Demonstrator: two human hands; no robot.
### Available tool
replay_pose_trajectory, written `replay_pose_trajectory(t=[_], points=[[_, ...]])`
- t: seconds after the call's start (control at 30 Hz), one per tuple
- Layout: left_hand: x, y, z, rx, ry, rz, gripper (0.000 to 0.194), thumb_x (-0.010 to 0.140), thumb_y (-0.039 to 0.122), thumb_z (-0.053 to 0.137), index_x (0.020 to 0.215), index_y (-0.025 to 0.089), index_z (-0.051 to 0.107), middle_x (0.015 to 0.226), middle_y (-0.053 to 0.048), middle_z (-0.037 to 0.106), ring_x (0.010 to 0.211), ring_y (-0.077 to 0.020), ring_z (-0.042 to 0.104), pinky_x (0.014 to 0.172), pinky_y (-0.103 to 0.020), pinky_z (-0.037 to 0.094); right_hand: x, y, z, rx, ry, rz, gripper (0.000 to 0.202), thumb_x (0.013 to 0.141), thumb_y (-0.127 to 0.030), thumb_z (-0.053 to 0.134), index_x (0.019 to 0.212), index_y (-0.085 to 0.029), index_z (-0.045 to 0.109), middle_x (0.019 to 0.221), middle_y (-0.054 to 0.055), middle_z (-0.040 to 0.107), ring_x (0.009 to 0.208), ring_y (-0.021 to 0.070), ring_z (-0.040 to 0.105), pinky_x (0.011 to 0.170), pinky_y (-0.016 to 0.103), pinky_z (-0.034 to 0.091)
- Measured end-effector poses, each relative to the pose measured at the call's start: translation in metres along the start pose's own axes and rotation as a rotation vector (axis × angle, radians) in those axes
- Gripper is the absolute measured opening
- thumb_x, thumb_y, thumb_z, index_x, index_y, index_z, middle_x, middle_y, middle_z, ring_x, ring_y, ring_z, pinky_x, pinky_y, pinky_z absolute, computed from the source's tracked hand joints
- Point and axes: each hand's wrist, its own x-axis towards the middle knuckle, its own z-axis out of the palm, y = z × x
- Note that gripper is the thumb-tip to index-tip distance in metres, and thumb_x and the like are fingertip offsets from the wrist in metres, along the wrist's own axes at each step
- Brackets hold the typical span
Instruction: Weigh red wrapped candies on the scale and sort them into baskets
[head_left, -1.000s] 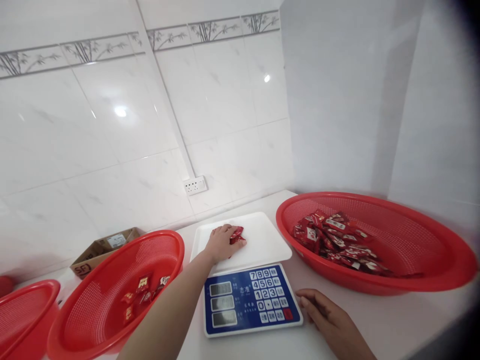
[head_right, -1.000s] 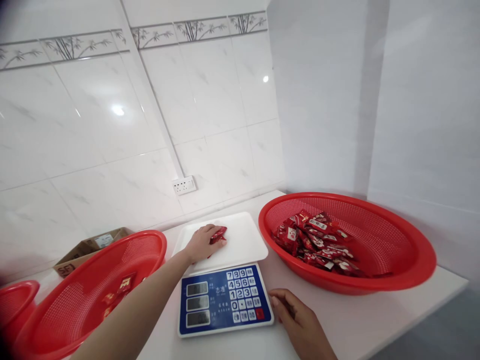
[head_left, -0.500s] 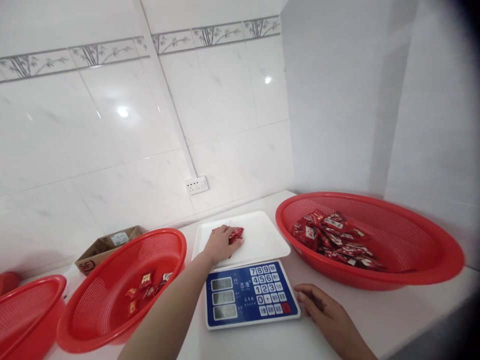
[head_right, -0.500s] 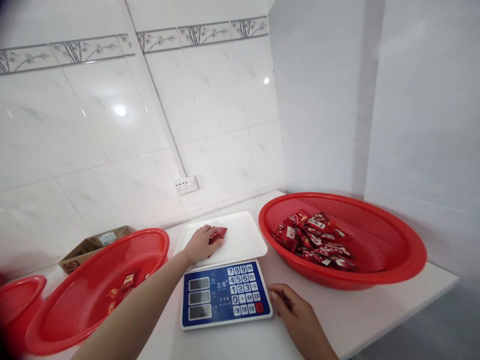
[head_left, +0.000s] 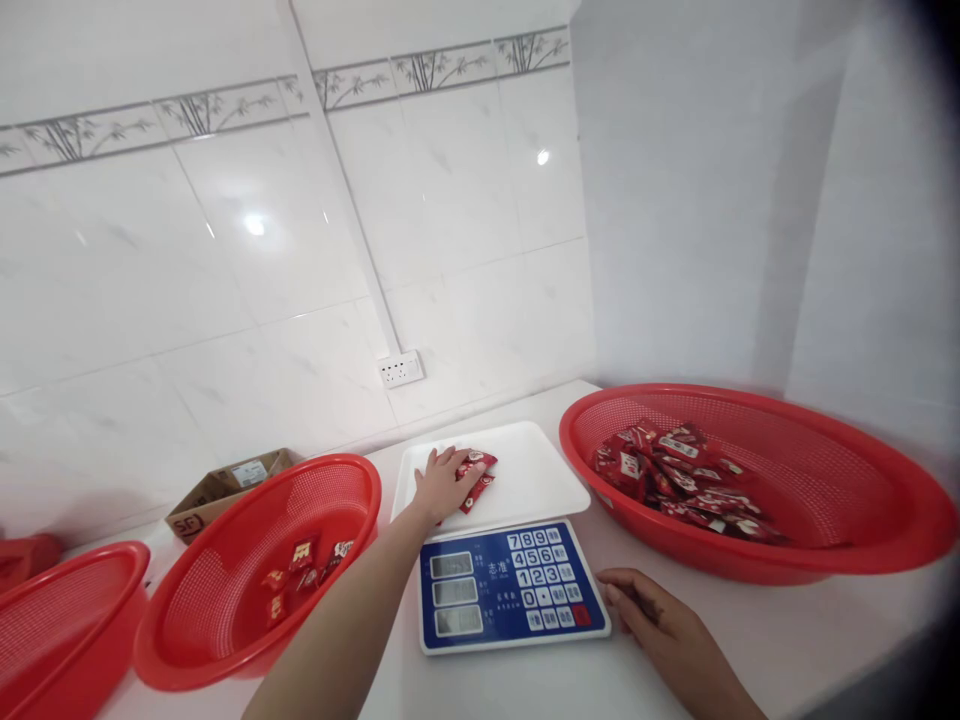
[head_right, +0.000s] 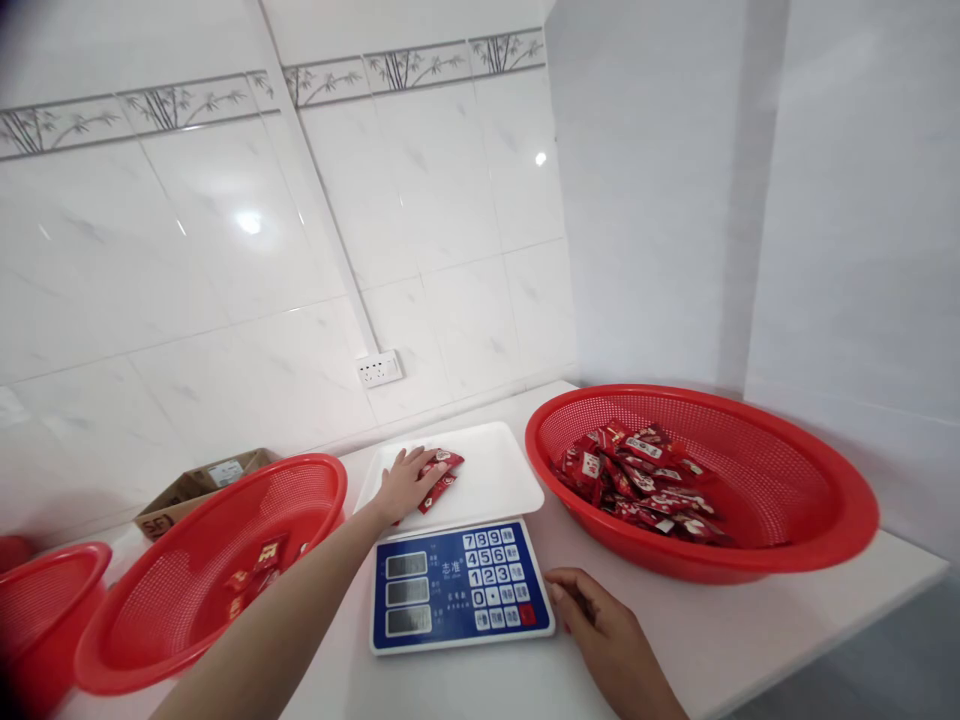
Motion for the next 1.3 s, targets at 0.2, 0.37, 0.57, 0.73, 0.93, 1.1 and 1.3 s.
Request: replay_pose_trajectory(t=[0.2,0.37,0.57,0.73,0.93,1.1,1.3], points=[[0.006,0.012,0.004,0.056,-0.01,0.026,0.04,0.084,0.051,0.044,0.105,0.021,0.061,0.118,-0.008,0.061,0.12,-0.0285,0.044,0.101,-0.05,0.029,-0.001,-0.002,0.0,0.017,0.0,-0.008,0.031,0.075,-0.05,0.053,0.085,-0.023,0.065,0.069,0.001,0.065,0.06,0.0163,0.055,0.056,0.024,0.047],[0.005,0.017,0.002,0.098,0.013,0.019,0.034,0.086,0.044,0.043,0.098,0.018,0.061,0.108,-0.01,0.062,0.109,-0.0245,0.051,0.098,-0.046,0.034,-0.002,-0.007,-0.001,0.009,0.001,-0.002,0.03,0.076,-0.048,0.053,0.086,-0.023,0.065,0.067,0.0,0.064,0.059,0.0168,0.055,0.056,0.025,0.047],[0.001,0.017,0.001,0.124,-0.028,0.023,0.048,0.087,0.05,0.036,0.13,0.029,0.045,0.143,-0.01,0.037,0.132,-0.034,0.028,0.102,-0.062,0.02,-0.002,-0.007,-0.001,0.02,-0.003,-0.005,0.031,0.076,-0.049,0.053,0.086,-0.023,0.066,0.068,0.0,0.065,0.06,0.0173,0.057,0.057,0.025,0.047],[0.001,0.019,-0.002,0.137,-0.133,0.146,0.04,0.089,0.039,0.032,0.123,0.033,0.053,0.135,-0.002,0.05,0.131,-0.0244,0.034,0.107,-0.05,0.023,-0.001,-0.005,-0.001,0.022,-0.019,-0.007,0.031,0.076,-0.048,0.053,0.087,-0.022,0.066,0.07,0.0,0.066,0.062,0.0168,0.057,0.059,0.025,0.048],[-0.004,0.021,-0.006,0.169,-0.148,0.16,0.044,0.091,0.046,0.028,0.127,0.032,0.05,0.144,-0.005,0.039,0.135,-0.0221,0.03,0.108,-0.047,0.024,-0.002,-0.005,-0.001,0.027,-0.007,-0.008,0.033,0.075,-0.049,0.053,0.087,-0.021,0.066,0.069,0.001,0.066,0.06,0.0169,0.056,0.057,0.025,0.047],[0.004,0.001,-0.026,0.242,-0.09,0.026,0.056,0.09,0.055,0.019,0.138,0.03,0.033,0.152,-0.008,0.023,0.139,-0.0252,0.019,0.107,-0.052,0.023,-0.003,-0.01,-0.001,-0.011,0.0,-0.026,0.03,0.076,-0.048,0.052,0.083,-0.022,0.067,0.06,-0.001,0.059,0.058,0.016,0.053,0.055,0.024,0.045],[-0.003,-0.059,-0.07,0.451,-0.081,-0.173,0.055,0.085,0.052,0.037,0.132,0.023,0.044,0.152,-0.012,0.021,0.14,-0.0358,0.006,0.105,-0.062,0.009,-0.003,-0.007,-0.001,0.003,0.01,-0.007,0.03,0.074,-0.048,0.054,0.083,-0.023,0.067,0.057,-0.001,0.058,0.055,0.016,0.052,0.051,0.024,0.044]])
